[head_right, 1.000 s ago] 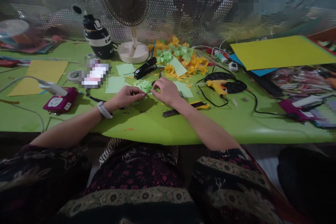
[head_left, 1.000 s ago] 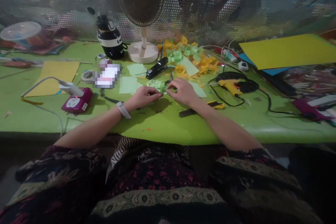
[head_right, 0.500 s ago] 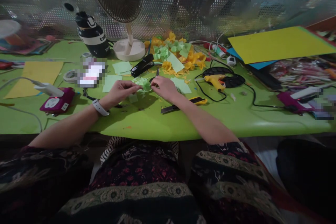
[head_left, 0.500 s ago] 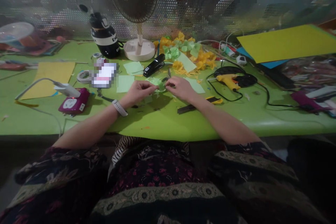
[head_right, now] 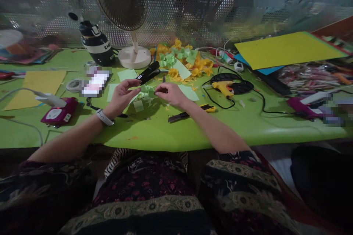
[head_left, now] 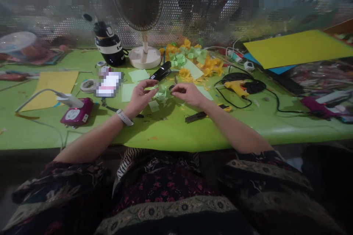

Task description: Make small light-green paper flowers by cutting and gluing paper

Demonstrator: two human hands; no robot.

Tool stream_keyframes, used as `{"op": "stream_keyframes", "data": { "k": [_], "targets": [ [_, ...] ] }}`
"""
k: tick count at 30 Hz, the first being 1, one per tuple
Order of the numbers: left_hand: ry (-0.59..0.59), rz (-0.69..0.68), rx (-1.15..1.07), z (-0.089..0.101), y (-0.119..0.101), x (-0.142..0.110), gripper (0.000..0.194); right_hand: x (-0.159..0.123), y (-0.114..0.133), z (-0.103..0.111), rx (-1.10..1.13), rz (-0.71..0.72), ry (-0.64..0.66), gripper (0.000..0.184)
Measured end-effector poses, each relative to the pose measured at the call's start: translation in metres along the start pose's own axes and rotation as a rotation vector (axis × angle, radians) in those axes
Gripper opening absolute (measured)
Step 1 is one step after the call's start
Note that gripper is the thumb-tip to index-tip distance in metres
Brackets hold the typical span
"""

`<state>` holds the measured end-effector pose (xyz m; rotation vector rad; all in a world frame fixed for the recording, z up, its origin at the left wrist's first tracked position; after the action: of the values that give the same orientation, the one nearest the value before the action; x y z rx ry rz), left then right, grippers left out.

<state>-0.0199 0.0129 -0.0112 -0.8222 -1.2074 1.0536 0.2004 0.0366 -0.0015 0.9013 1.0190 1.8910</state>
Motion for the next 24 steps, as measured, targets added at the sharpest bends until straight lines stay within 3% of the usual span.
{"op": "stream_keyframes", "data": {
  "k": [7,17,24],
  "targets": [
    [0.054,-0.013,-0.063,-0.002,0.006,-0.002,0.036,-0.001,0.002,-0.001,0.083,-0.037,0.027,0.018],
    [0.117,-0.024,-0.048,-0.003,-0.005,-0.007,0.035,-0.004,0.012,-0.004,0.257,-0.207,0.035,0.005],
    [0.165,0.177,-0.142,-0.006,0.002,-0.008,0.046,-0.003,0.01,-0.006,0.469,-0.369,-0.014,0.008]
  ]
}}
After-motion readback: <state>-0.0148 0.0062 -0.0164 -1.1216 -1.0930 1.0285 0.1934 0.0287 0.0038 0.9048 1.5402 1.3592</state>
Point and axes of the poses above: each hand's wrist, its own x-axis towards the middle knuckle, its own z-axis out of the back of the hand, y = z × x, the point moved 2 cm from there along x, towards the middle knuckle, and after that the axes turned 6 degrees about x, right-handed, at the moved point
